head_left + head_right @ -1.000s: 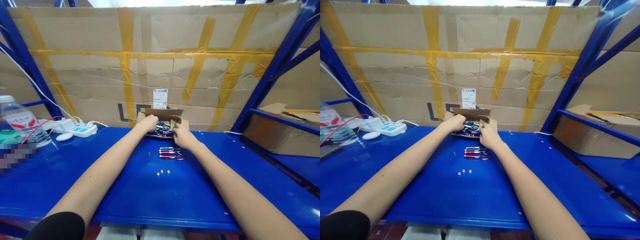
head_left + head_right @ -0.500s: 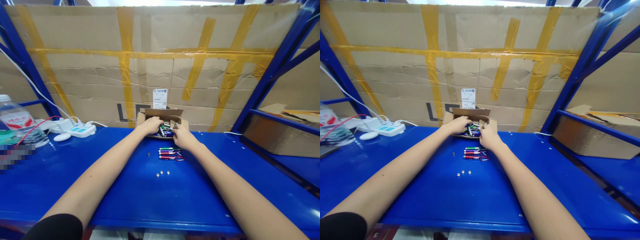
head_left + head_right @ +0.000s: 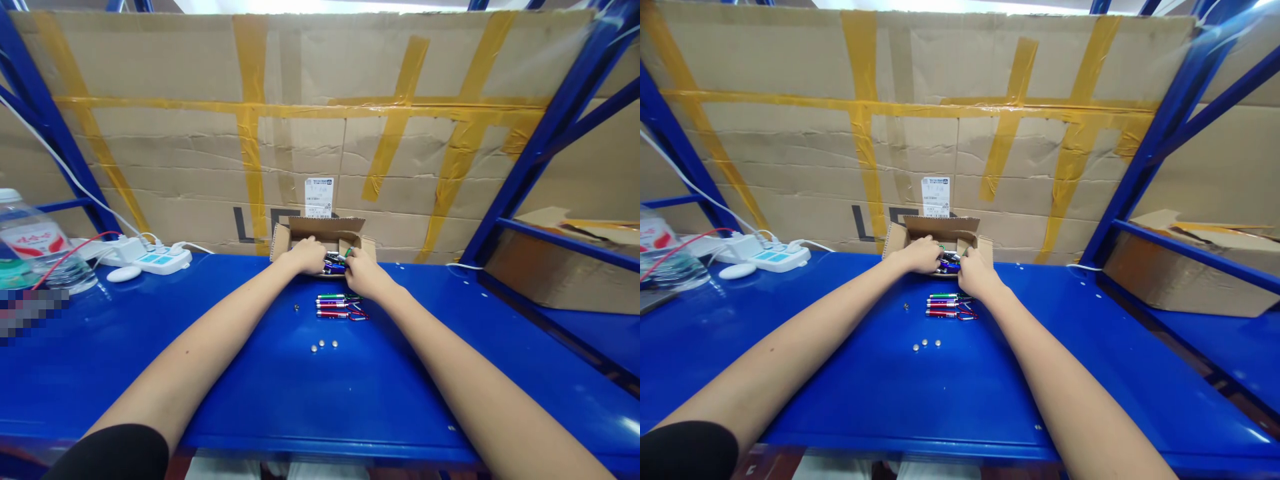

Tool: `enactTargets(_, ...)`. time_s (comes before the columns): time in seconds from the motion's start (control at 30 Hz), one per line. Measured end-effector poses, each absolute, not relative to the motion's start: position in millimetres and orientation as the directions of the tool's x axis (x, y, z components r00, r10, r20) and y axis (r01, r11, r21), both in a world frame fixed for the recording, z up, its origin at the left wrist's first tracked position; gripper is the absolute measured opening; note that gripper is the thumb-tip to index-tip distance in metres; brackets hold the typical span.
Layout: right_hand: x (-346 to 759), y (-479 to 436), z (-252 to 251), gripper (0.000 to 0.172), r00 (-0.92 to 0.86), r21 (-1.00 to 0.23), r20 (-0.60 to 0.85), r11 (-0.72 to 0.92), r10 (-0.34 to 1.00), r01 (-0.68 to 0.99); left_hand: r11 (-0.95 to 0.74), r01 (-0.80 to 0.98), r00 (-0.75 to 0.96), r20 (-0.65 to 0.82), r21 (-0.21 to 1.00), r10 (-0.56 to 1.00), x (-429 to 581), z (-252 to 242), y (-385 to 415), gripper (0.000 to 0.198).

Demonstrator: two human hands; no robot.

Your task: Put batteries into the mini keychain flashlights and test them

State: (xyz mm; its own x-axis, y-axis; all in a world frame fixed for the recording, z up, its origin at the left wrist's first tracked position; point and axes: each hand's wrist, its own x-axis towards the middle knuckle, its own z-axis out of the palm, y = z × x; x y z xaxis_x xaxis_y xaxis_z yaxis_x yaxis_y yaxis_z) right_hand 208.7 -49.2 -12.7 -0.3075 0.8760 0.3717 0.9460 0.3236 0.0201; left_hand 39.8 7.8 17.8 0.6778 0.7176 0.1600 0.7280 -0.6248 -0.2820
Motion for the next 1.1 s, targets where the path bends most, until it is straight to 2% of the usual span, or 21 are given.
enactTargets(0.13,208.5,-48.3,-13.5,0.023,-0.306,0.012,0.365,0.324,0.879,0.946,-0.608,0.777,0.628,0.128,-0.162,0.768,36.6,21.2,7.8,0.026)
enactTargets(0.33,209.9,-45.2,-15.1,0.021,-0.296,-0.041,0.378,0.335,0.877,0.941,-0.659,0.747,0.661,0.206,-0.090,0.722,33.5,19.3,14.8,0.024)
enactTargets(0.43,210.1,-47.2,-13.8,0.021,-0.267,-0.112,0.451,0.351,0.852,0.930,-0.717,0.696,0.681,0.289,0.032,0.673,29.1,25.4,16.6,0.027)
enactTargets(0.5,208.8,-49.6,-11.4,0.024,-0.286,-0.144,0.528,0.417,0.800,0.898,-0.757,0.638,0.686,0.345,0.140,0.641,26.2,33.2,12.3,0.027)
enactTargets(0.6,203.7,-54.0,-5.4,0.030,-0.335,-0.159,0.599,0.518,0.727,0.841,-0.807,0.543,0.698,0.409,0.234,0.588,23.5,44.0,-3.0,0.015)
enactTargets(0.7,196.2,-60.9,2.9,0.025,-0.383,-0.204,0.557,0.569,0.736,0.796,-0.808,0.500,0.689,0.422,0.312,0.589,18.4,46.5,-23.4,0.009)
enactTargets(0.83,190.3,-79.6,10.5,0.020,-0.423,-0.338,0.421,0.571,0.803,0.748,-0.738,0.507,0.622,0.404,0.445,0.671,-6.1,36.4,-52.0,0.015)
enactTargets(0.9,191.6,-91.9,9.9,0.017,-0.426,-0.414,0.391,0.569,0.816,0.710,-0.718,0.541,0.585,0.418,0.438,0.695,-25.6,28.1,-65.4,0.019)
enactTargets(0.93,193.0,-97.7,8.8,0.016,-0.435,-0.455,0.368,0.567,0.822,0.687,-0.720,0.569,0.589,0.414,0.397,0.694,-35.5,23.6,-71.0,0.019)
enactTargets(1.1,199.4,-116.1,5.5,0.015,-0.470,-0.675,0.256,0.504,0.845,0.539,-0.762,0.638,0.711,0.295,0.109,0.638,-63.3,1.7,-79.0,0.019)
